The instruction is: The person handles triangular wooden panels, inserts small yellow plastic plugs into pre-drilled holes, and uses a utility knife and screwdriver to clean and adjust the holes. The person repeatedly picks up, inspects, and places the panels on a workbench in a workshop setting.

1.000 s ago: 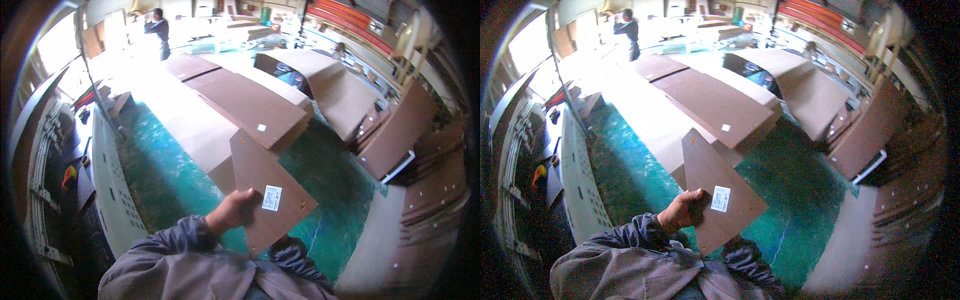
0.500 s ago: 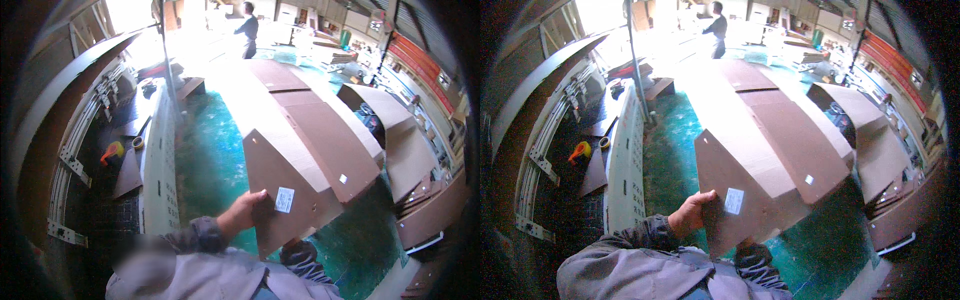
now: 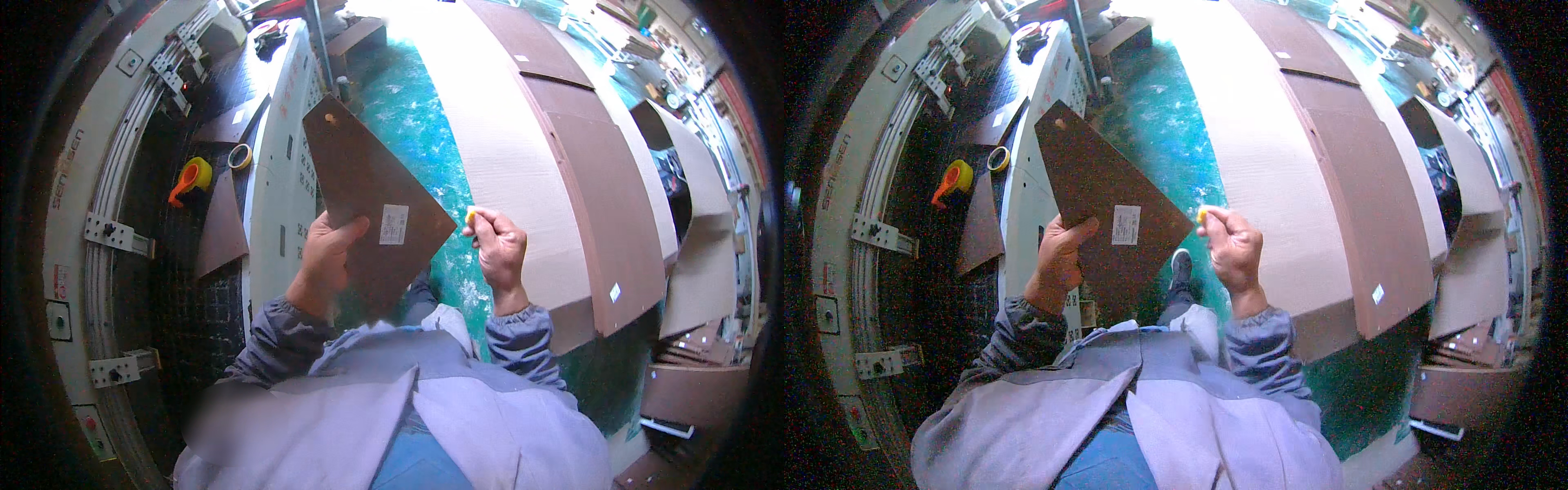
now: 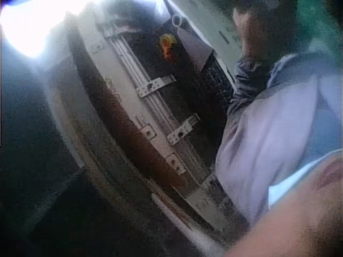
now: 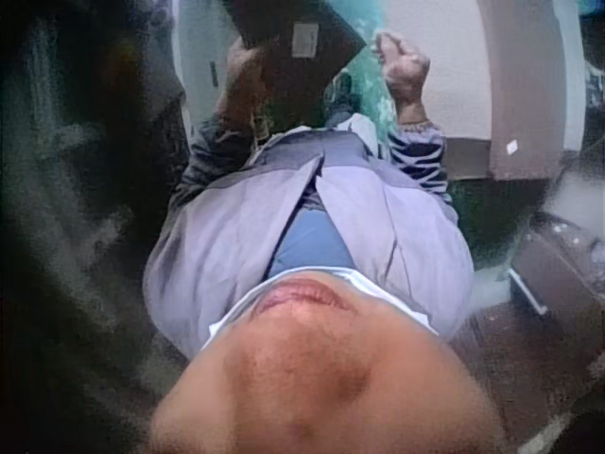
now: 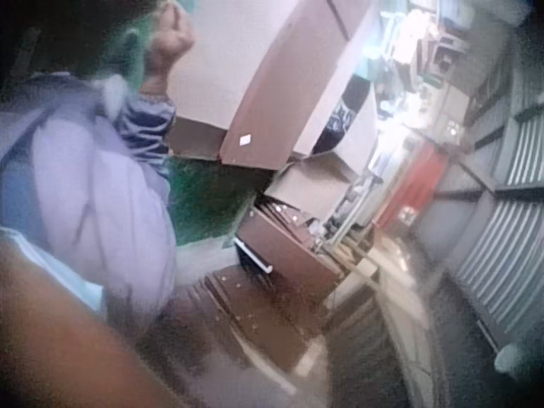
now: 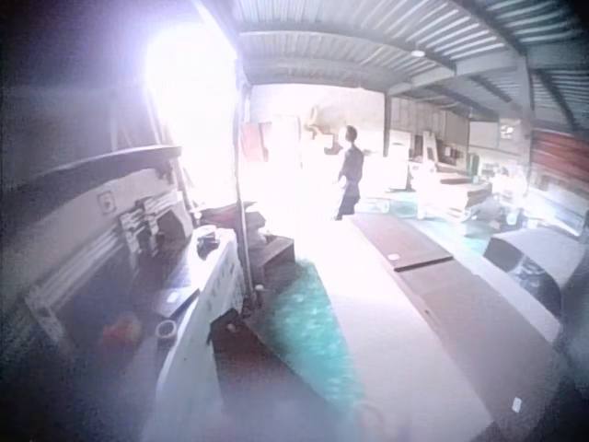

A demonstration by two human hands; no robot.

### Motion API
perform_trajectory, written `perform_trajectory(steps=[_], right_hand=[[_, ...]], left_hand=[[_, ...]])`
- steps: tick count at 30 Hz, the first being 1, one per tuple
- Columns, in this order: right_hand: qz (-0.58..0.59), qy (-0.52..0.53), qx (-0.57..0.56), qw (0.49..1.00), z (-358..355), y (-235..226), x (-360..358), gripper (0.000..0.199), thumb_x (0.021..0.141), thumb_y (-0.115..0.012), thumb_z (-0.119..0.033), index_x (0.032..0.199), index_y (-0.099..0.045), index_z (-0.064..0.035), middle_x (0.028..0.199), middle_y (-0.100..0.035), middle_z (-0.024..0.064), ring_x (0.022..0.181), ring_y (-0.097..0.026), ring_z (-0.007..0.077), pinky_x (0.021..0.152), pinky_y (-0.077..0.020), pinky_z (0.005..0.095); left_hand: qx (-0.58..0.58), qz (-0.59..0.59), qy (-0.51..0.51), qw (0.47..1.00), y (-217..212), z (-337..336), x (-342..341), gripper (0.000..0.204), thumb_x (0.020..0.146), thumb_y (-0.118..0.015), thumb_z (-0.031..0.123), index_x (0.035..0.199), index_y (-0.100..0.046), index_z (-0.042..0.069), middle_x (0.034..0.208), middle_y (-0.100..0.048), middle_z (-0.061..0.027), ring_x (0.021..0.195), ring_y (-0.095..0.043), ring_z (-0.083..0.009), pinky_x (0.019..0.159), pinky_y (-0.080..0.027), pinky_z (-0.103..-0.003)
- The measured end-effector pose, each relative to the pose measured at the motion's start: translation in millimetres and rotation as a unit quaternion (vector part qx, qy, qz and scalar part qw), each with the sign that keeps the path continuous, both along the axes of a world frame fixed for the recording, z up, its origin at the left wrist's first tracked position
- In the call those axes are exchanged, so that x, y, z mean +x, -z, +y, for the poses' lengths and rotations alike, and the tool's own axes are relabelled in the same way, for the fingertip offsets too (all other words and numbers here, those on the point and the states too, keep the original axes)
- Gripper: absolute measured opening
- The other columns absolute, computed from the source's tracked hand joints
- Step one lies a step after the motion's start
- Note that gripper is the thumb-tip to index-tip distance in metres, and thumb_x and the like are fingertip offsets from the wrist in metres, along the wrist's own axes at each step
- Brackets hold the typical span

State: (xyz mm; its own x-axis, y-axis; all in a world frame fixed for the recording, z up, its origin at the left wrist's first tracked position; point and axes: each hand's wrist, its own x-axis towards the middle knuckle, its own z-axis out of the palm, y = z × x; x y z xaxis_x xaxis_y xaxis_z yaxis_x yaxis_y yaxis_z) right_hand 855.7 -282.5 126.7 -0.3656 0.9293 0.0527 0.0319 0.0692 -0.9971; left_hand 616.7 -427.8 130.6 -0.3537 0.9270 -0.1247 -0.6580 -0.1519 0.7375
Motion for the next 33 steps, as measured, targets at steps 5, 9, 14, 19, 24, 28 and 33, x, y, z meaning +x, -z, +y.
perform_trajectory(steps=[5,9,14,19,24,28,33], right_hand=[[0.077,-0.151,0.083,0.982,96.1,-37.4,-102.3,0.014,0.098,-0.069,-0.003,0.107,-0.078,0.0032,0.098,-0.076,0.0087,0.084,-0.070,0.0125,0.077,-0.0568,0.0253],[0.085,-0.250,0.118,0.957,175.9,-67.2,-190.6,0.014,0.099,-0.070,-0.006,0.108,-0.078,0.0014,0.089,-0.074,0.0044,0.078,-0.067,0.0083,0.067,-0.0509,0.0210],[0.046,-0.333,0.140,0.931,242.5,-84.5,-288.8,0.014,0.096,-0.070,-0.004,0.106,-0.078,0.0010,0.099,-0.076,0.0114,0.087,-0.071,0.0168,0.077,-0.0573,0.0281],[0.115,-0.400,0.137,0.899,271.9,-83.4,-373.8,0.011,0.093,-0.074,-0.005,0.100,-0.079,0.0013,0.096,-0.077,0.0104,0.086,-0.071,0.0138,0.076,-0.0579,0.0276],[0.126,-0.384,0.185,0.896,294.9,-89.5,-450.6,0.012,0.096,-0.073,-0.006,0.105,-0.076,0.0023,0.092,-0.076,0.0077,0.085,-0.071,0.0104,0.074,-0.0597,0.0239],[0.147,-0.357,0.229,0.894,304.2,-95.2,-504.6,0.011,0.095,-0.073,-0.004,0.104,-0.074,0.0016,0.092,-0.076,0.0077,0.083,-0.071,0.0100,0.073,-0.0595,0.0243],[0.197,-0.302,0.373,0.855,316.4,-95.2,-558.4,0.010,0.088,-0.077,-0.005,0.097,-0.073,-0.0027,0.088,-0.071,0.0128,0.073,-0.072,0.0227,0.066,-0.0591,0.0322]], left_hand=[[-0.047,0.065,-0.034,0.996,20.8,53.7,-46.6,0.033,0.094,-0.071,0.003,0.126,-0.066,0.001,0.121,-0.073,-0.0104,0.104,-0.071,-0.0239,0.092,-0.059,-0.044],[-0.087,0.107,-0.053,0.989,15.5,105.7,-75.5,0.031,0.092,-0.074,0.003,0.123,-0.068,0.000,0.118,-0.073,-0.0090,0.104,-0.070,-0.0187,0.094,-0.056,-0.037],[-0.075,0.083,-0.090,0.990,2.2,147.6,-109.2,0.031,0.092,-0.075,0.005,0.122,-0.067,0.000,0.118,-0.073,-0.0095,0.105,-0.068,-0.0180,0.095,-0.055,-0.036],[-0.110,0.094,-0.131,0.981,-0.9,169.4,-158.1,0.032,0.092,-0.075,0.006,0.122,-0.067,0.000,0.118,-0.073,-0.0096,0.105,-0.068,-0.0188,0.095,-0.055,-0.036],[-0.096,0.125,-0.145,0.977,-5.5,197.9,-226.8,0.031,0.092,-0.075,0.005,0.121,-0.067,-0.001,0.116,-0.073,-0.0092,0.104,-0.068,-0.0180,0.094,-0.054,-0.035],[-0.094,0.106,-0.155,0.978,-10.6,212.6,-271.6,0.030,0.092,-0.074,0.005,0.121,-0.067,-0.001,0.116,-0.073,-0.0092,0.103,-0.068,-0.0177,0.093,-0.054,-0.034],[-0.112,0.129,-0.154,0.973,-20.6,226.8,-318.3,0.033,0.092,-0.075,0.005,0.123,-0.066,-0.001,0.117,-0.072,-0.0097,0.104,-0.068,-0.0190,0.094,-0.055,-0.036]])
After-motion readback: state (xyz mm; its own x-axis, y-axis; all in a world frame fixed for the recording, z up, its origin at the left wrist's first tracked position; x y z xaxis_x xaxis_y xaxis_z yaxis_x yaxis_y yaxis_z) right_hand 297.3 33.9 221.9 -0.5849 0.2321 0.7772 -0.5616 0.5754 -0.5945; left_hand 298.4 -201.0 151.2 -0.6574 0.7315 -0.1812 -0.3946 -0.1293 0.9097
